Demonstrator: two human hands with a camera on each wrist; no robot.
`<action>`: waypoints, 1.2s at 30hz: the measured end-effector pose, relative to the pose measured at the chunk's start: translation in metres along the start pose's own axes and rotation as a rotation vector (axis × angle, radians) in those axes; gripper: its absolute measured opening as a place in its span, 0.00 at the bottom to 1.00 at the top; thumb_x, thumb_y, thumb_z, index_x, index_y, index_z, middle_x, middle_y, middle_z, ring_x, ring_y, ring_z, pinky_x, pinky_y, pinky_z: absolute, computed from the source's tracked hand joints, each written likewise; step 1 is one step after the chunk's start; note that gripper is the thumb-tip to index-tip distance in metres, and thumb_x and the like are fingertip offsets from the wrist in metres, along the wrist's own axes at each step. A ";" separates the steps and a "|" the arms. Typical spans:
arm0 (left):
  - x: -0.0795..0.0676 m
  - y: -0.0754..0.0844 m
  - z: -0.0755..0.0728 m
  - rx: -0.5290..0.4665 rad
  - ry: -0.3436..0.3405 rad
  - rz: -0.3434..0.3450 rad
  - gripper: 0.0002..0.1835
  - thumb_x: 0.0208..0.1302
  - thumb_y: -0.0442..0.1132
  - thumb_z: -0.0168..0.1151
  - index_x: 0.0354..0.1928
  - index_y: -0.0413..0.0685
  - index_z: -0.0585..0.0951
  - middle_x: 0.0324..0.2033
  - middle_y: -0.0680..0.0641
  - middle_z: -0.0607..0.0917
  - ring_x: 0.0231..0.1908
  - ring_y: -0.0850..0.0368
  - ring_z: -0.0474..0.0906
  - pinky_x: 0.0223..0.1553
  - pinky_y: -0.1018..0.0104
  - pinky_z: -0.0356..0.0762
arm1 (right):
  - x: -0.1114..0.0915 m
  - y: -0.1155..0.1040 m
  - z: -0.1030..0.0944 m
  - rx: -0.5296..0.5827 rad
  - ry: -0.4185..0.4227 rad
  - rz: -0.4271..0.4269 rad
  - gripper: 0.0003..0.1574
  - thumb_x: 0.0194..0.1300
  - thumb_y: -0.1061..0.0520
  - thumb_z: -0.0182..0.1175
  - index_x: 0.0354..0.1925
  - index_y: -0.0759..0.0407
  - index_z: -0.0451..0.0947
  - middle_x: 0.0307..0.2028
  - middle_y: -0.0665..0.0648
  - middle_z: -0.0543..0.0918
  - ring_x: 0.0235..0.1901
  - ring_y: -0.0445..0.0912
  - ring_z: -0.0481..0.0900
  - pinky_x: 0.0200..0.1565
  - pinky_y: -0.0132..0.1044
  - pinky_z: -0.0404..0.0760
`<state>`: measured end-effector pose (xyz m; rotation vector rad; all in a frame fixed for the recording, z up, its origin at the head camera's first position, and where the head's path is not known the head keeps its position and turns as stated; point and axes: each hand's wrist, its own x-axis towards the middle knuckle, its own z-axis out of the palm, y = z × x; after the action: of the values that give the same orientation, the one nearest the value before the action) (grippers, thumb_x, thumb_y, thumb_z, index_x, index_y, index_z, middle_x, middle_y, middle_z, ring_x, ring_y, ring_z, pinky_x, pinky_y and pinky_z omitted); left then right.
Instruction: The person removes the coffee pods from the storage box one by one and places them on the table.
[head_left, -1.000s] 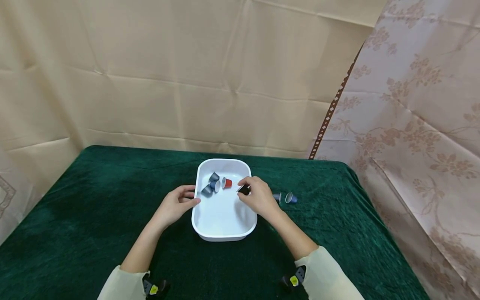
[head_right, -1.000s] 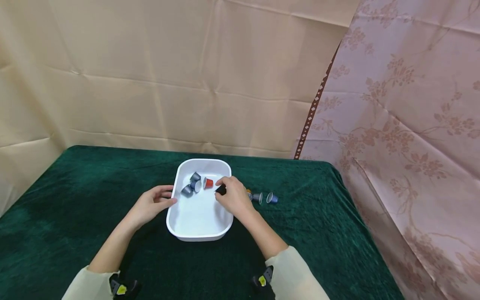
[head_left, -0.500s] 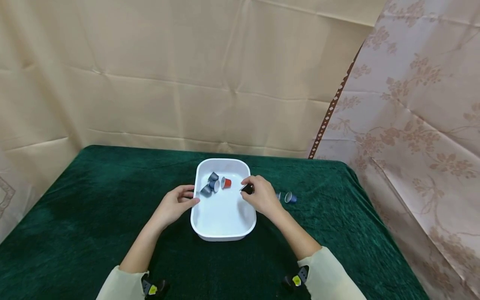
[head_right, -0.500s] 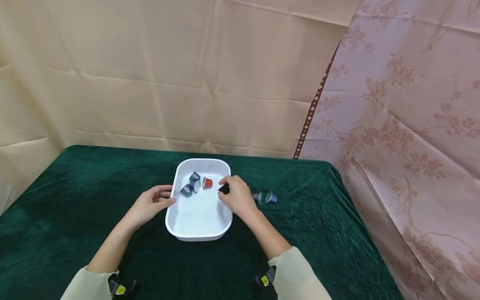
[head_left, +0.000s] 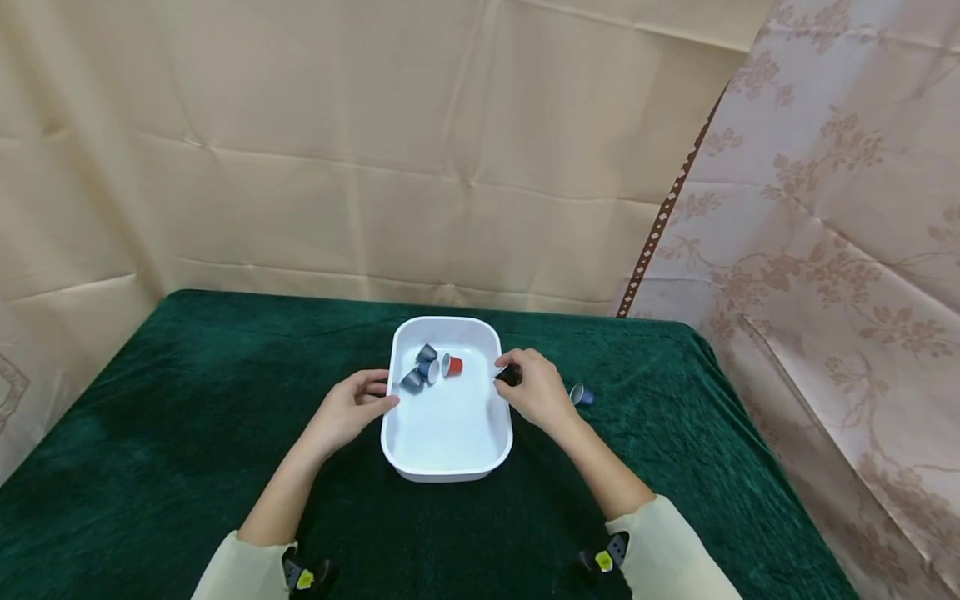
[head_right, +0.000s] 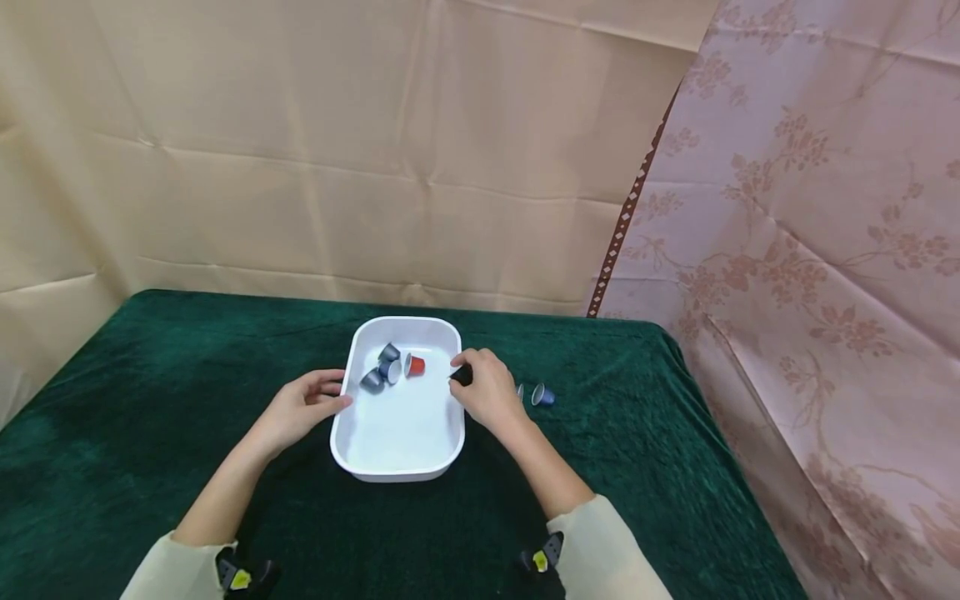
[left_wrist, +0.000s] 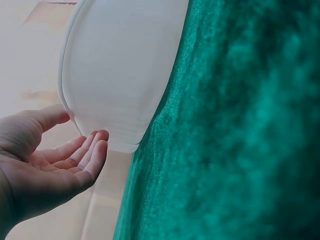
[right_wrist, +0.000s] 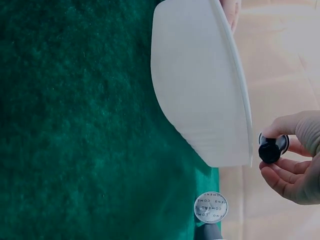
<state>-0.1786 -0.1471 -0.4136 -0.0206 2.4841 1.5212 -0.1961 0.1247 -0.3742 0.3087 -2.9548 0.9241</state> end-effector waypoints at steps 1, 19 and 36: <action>0.000 0.000 0.000 0.001 -0.001 0.000 0.31 0.61 0.47 0.60 0.65 0.45 0.65 0.55 0.38 0.75 0.50 0.48 0.78 0.49 0.57 0.79 | 0.000 0.001 -0.001 -0.003 0.003 0.000 0.16 0.59 0.57 0.63 0.46 0.58 0.79 0.42 0.58 0.78 0.36 0.47 0.73 0.37 0.37 0.78; -0.001 -0.001 0.000 0.011 0.000 0.005 0.29 0.63 0.46 0.58 0.64 0.44 0.65 0.54 0.38 0.76 0.49 0.49 0.78 0.49 0.56 0.80 | -0.002 0.015 -0.005 -0.024 0.051 -0.001 0.15 0.57 0.56 0.64 0.45 0.57 0.79 0.40 0.57 0.79 0.35 0.47 0.74 0.35 0.37 0.76; -0.001 0.000 0.001 0.007 0.000 -0.004 0.31 0.62 0.47 0.59 0.65 0.45 0.65 0.55 0.38 0.75 0.50 0.48 0.77 0.49 0.56 0.79 | -0.007 0.028 -0.012 -0.028 0.066 0.015 0.16 0.58 0.56 0.63 0.46 0.56 0.79 0.41 0.58 0.79 0.37 0.48 0.75 0.37 0.39 0.77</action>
<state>-0.1778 -0.1466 -0.4140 -0.0246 2.4876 1.5116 -0.1956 0.1554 -0.3806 0.2500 -2.9114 0.8759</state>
